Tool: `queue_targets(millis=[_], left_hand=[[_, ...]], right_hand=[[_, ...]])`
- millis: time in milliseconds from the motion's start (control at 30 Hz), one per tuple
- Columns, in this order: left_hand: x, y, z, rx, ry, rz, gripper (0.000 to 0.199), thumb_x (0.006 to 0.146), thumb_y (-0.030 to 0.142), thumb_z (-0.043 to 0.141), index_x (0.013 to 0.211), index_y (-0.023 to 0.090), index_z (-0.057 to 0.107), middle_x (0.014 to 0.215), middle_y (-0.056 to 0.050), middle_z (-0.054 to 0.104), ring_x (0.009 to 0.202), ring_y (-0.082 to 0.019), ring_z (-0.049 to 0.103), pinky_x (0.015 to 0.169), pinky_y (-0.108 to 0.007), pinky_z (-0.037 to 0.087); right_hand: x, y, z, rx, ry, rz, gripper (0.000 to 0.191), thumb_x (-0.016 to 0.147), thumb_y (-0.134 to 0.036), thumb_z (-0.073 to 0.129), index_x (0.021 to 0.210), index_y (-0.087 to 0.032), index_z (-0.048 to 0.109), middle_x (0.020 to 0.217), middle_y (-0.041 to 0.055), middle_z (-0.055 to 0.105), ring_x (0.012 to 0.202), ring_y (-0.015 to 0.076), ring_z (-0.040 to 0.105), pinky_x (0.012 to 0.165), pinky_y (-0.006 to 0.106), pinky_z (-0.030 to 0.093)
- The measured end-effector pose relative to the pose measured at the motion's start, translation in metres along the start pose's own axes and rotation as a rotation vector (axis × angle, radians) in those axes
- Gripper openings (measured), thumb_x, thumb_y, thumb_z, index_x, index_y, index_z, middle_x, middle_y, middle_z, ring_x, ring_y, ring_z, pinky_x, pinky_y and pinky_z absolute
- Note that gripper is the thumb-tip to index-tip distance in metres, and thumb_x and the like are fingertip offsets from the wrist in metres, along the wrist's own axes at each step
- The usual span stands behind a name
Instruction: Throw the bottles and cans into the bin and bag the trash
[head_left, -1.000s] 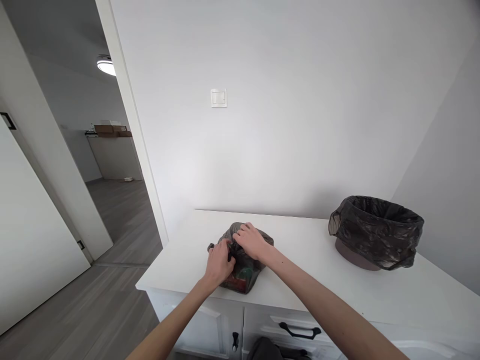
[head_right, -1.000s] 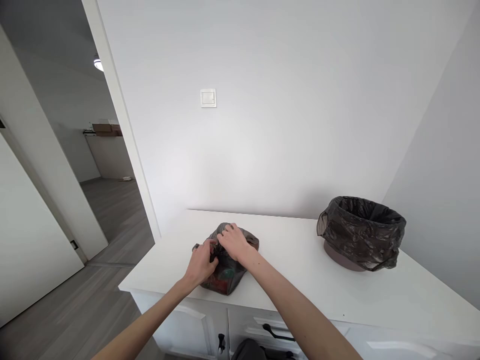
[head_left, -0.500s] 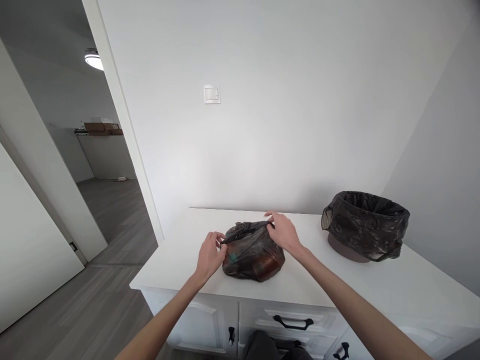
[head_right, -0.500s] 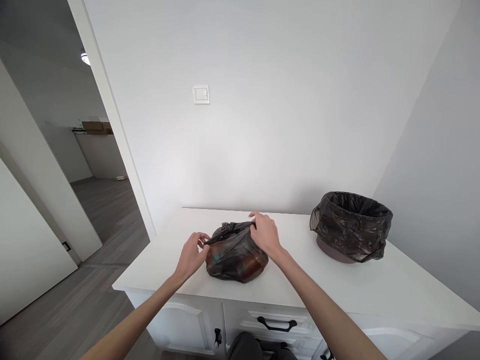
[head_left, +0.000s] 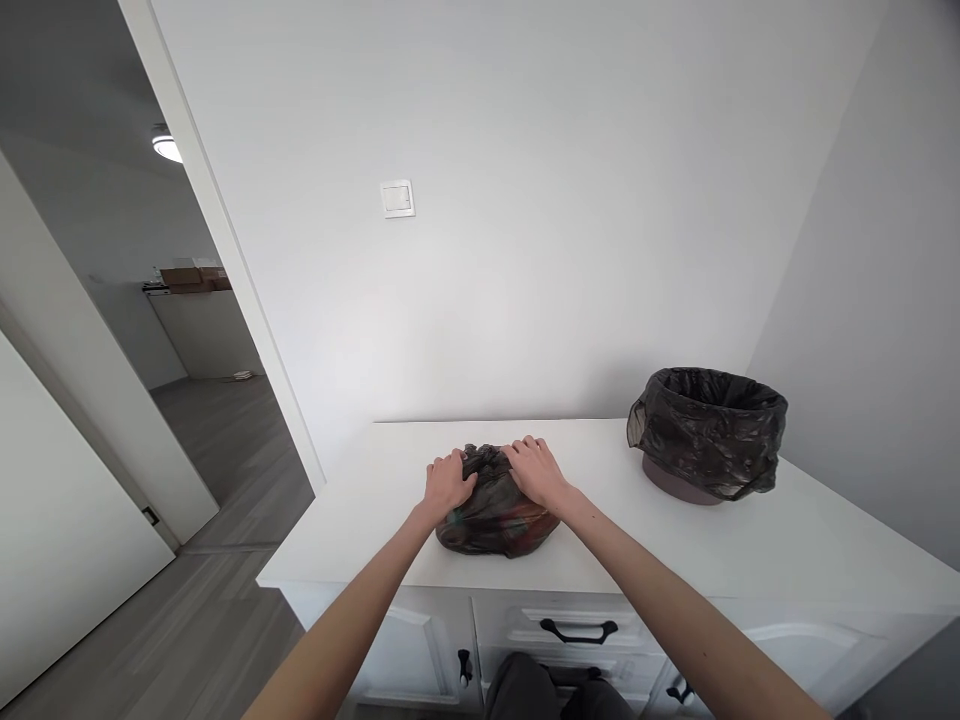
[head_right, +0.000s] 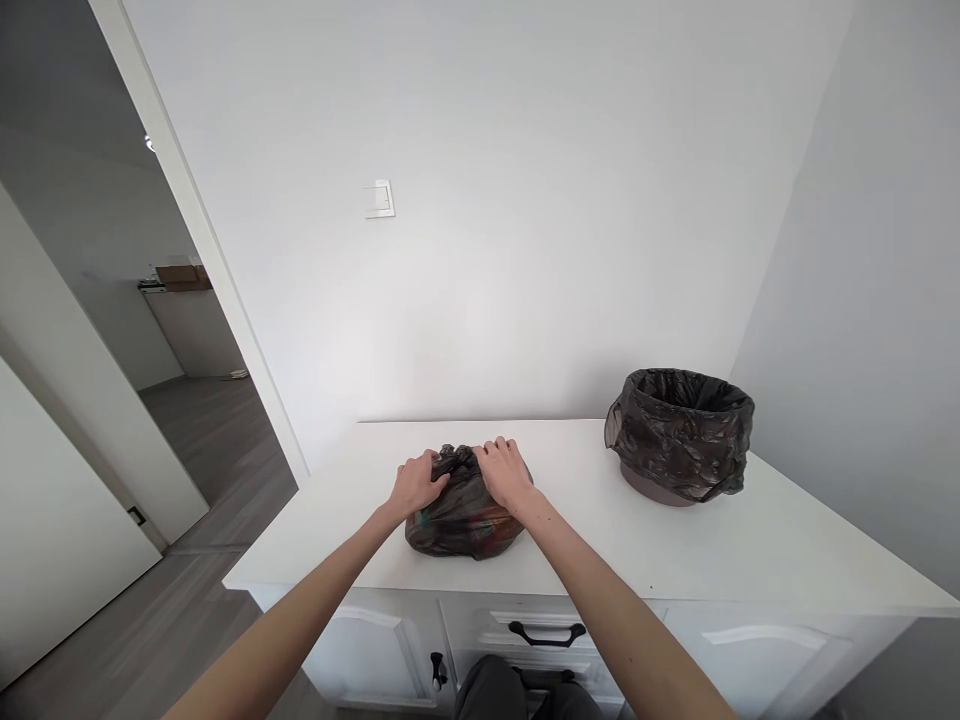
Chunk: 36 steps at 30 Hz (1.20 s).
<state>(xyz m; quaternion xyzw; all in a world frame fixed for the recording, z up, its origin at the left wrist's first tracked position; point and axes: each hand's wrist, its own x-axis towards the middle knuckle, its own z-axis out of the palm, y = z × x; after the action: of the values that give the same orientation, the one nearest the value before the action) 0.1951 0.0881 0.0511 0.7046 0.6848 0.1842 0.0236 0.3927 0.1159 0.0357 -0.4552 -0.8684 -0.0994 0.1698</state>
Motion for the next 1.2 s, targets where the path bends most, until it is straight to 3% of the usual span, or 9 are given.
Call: queue_targets(millis=[100,233,467,600,767,933,1033,1100,1200], left_hand=[[0.007,0.008,0.004,0.05,-0.068,0.005,0.027,0.089,0.028,0.064,0.113,0.02,0.057,0.089,-0.007,0.074,0.099,-0.031,0.07,0.093,-0.045,0.046],[0.007,0.017,0.003,0.134,-0.09,0.008,0.031,0.094,0.021,0.06,0.124,0.015,0.057,0.099,-0.009,0.073,0.101,-0.027,0.069,0.096,-0.045,0.048],[0.004,0.006,-0.003,0.189,-0.134,-0.022,0.03,0.095,0.04,0.068,0.111,0.015,0.068,0.113,-0.008,0.07,0.106,-0.023,0.067,0.098,-0.049,0.053],[-0.002,-0.005,-0.013,0.096,-0.043,-0.029,0.018,0.097,0.034,0.062,0.098,0.018,0.069,0.103,-0.006,0.073,0.101,-0.022,0.068,0.095,-0.043,0.052],[-0.012,-0.036,-0.026,-0.072,0.116,-0.15,0.027,0.099,0.041,0.047,0.096,0.022,0.067,0.1,-0.006,0.076,0.093,-0.023,0.071,0.072,-0.033,0.052],[-0.032,-0.076,-0.024,-0.144,0.186,-0.228,0.03,0.098,0.038,0.043,0.098,0.019,0.065,0.097,-0.011,0.075,0.09,-0.026,0.072,0.072,-0.035,0.055],[-0.044,-0.081,-0.019,-0.12,0.291,-0.183,0.041,0.094,0.033,0.049,0.128,0.012,0.056,0.127,-0.02,0.065,0.12,-0.034,0.063,0.092,-0.046,0.054],[-0.046,-0.077,-0.015,-0.061,0.336,0.017,0.053,0.093,0.026,0.05,0.143,0.012,0.045,0.146,-0.022,0.053,0.138,-0.034,0.049,0.109,-0.051,0.044],[-0.042,-0.069,-0.006,0.035,0.284,0.356,0.041,0.092,0.022,0.051,0.133,0.016,0.055,0.125,-0.017,0.067,0.127,-0.033,0.056,0.117,-0.056,0.033]], right_hand=[[-0.008,0.002,0.0,0.016,-0.008,0.006,0.031,0.096,-0.009,0.049,0.123,-0.017,0.062,0.115,0.0134,0.068,0.111,0.0295,0.057,0.095,0.041,0.041],[-0.011,0.0,-0.001,0.048,-0.002,0.025,0.037,0.096,-0.007,0.046,0.128,-0.017,0.062,0.132,0.0141,0.06,0.11,0.0258,0.057,0.094,0.037,0.041],[0.002,-0.011,0.008,0.084,-0.082,-0.001,0.032,0.087,-0.002,0.05,0.092,-0.017,0.079,0.14,0.0104,0.064,0.123,0.0343,0.049,0.1,0.044,0.038],[-0.005,-0.012,0.007,0.1,-0.071,0.0,0.04,0.088,0.0,0.048,0.109,-0.016,0.078,0.132,0.0117,0.07,0.126,0.0346,0.047,0.104,0.045,0.037],[-0.023,-0.01,0.001,0.13,0.029,0.09,0.054,0.094,0.0,0.034,0.138,-0.015,0.062,0.15,0.0085,0.057,0.127,0.0309,0.047,0.104,0.042,0.04],[-0.032,-0.01,-0.001,0.257,0.221,0.26,0.053,0.095,-0.001,0.032,0.14,-0.013,0.057,0.146,0.0113,0.058,0.119,0.0303,0.053,0.1,0.046,0.047],[-0.035,-0.023,-0.007,0.266,0.378,0.075,0.056,0.093,0.001,0.033,0.144,-0.014,0.053,0.146,0.0128,0.058,0.126,0.0297,0.051,0.105,0.048,0.046],[-0.035,-0.041,-0.013,0.249,0.406,-0.199,0.058,0.092,0.001,0.035,0.145,-0.016,0.05,0.146,0.0121,0.057,0.129,0.0285,0.05,0.109,0.049,0.044],[-0.033,-0.072,-0.019,0.241,0.302,-0.486,0.055,0.091,0.0,0.04,0.142,-0.017,0.052,0.139,0.012,0.061,0.126,0.0271,0.053,0.108,0.047,0.045]])
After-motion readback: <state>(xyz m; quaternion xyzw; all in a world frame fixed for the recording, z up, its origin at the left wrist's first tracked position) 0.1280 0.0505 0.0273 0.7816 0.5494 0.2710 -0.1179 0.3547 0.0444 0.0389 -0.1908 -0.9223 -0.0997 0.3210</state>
